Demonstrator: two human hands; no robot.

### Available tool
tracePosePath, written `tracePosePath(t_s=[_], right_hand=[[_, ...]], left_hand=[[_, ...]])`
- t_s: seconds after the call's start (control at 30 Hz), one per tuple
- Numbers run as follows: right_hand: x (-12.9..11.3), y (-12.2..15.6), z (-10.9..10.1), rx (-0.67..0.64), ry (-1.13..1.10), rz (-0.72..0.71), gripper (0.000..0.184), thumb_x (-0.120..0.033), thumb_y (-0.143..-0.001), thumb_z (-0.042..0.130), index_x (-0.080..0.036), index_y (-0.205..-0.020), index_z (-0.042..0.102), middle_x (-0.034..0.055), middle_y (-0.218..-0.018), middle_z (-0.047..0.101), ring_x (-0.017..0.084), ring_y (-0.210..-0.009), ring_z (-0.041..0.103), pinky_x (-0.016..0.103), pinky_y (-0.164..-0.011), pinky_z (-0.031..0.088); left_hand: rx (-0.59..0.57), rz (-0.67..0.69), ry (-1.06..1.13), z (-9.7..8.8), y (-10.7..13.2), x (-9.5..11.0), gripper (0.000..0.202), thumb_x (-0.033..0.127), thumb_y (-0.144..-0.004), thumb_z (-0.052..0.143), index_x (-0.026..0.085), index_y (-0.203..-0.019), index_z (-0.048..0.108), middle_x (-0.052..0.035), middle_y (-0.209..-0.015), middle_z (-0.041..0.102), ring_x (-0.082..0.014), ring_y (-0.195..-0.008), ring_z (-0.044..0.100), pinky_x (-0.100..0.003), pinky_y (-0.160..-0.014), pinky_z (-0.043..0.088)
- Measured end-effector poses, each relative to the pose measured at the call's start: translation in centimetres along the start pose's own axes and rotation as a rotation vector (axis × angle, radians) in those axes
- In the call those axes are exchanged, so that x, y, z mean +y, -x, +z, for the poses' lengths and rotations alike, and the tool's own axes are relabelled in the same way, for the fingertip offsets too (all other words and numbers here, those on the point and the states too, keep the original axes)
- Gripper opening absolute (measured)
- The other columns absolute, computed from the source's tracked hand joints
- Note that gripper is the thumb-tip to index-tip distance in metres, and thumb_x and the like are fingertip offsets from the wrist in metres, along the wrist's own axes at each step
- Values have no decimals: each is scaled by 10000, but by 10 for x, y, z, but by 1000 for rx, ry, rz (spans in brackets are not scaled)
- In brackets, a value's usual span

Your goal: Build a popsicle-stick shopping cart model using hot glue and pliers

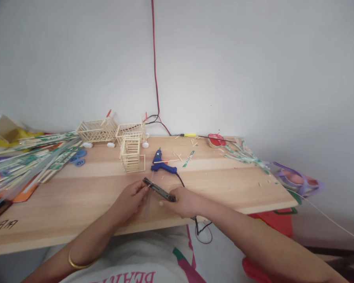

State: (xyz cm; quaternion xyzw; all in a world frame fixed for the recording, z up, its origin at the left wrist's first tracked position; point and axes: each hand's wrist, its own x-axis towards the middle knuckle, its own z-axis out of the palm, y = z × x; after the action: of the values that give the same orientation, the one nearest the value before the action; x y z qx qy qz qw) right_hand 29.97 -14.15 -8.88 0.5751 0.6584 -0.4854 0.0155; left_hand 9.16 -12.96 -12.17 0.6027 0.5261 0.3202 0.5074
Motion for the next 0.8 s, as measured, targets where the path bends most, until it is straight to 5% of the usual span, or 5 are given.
tracePosePath(t_s=[0.17, 0.27, 0.4, 0.57, 0.8], right_hand=[[2, 19, -15, -2, -67, -127, 408, -573, -813, 513, -167, -795, 538, -21, -594, 539, 117, -526, 521, 211, -491, 392], [11, 29, -33, 235, 58, -198, 389, -555, -800, 538, -177, -869, 594, 13, -761, 615, 153, -674, 557, 240, -604, 409], [44, 27, -57, 675, 335, 137, 579, -695, -745, 499, -182, -1001, 576, 81, -846, 644, 231, -716, 594, 294, -606, 397], [96, 10, -64, 877, 484, 452, 759, -756, -759, 374, -130, -1163, 518, 206, -1035, 607, 351, -929, 594, 423, -739, 425], [98, -3, -59, 978, 506, 351, 854, -756, -719, 456, -160, -1330, 416, 210, -1367, 425, 408, -1247, 386, 601, -988, 243]], left_hand=[[-122, -160, 321, -1, 4, -2, 220, 395, -841, 479, 203, -744, 434, 71, -566, 437, -61, -384, 281, -183, -371, 244], [-94, -186, 432, -2, 3, -1, 185, 374, -825, 506, 201, -811, 440, 71, -601, 469, -52, -390, 309, -168, -371, 288], [-90, -166, 507, -5, 1, 5, 179, 324, -781, 555, 184, -835, 457, 52, -646, 529, -55, -440, 405, -192, -447, 405], [-140, -187, 569, -5, -2, 15, 216, 303, -740, 621, 179, -800, 455, 62, -586, 524, -82, -519, 525, -245, -596, 488], [-193, -136, 495, -1, -13, 19, 276, 319, -670, 720, 156, -709, 500, 33, -605, 572, -92, -552, 551, -233, -588, 465]])
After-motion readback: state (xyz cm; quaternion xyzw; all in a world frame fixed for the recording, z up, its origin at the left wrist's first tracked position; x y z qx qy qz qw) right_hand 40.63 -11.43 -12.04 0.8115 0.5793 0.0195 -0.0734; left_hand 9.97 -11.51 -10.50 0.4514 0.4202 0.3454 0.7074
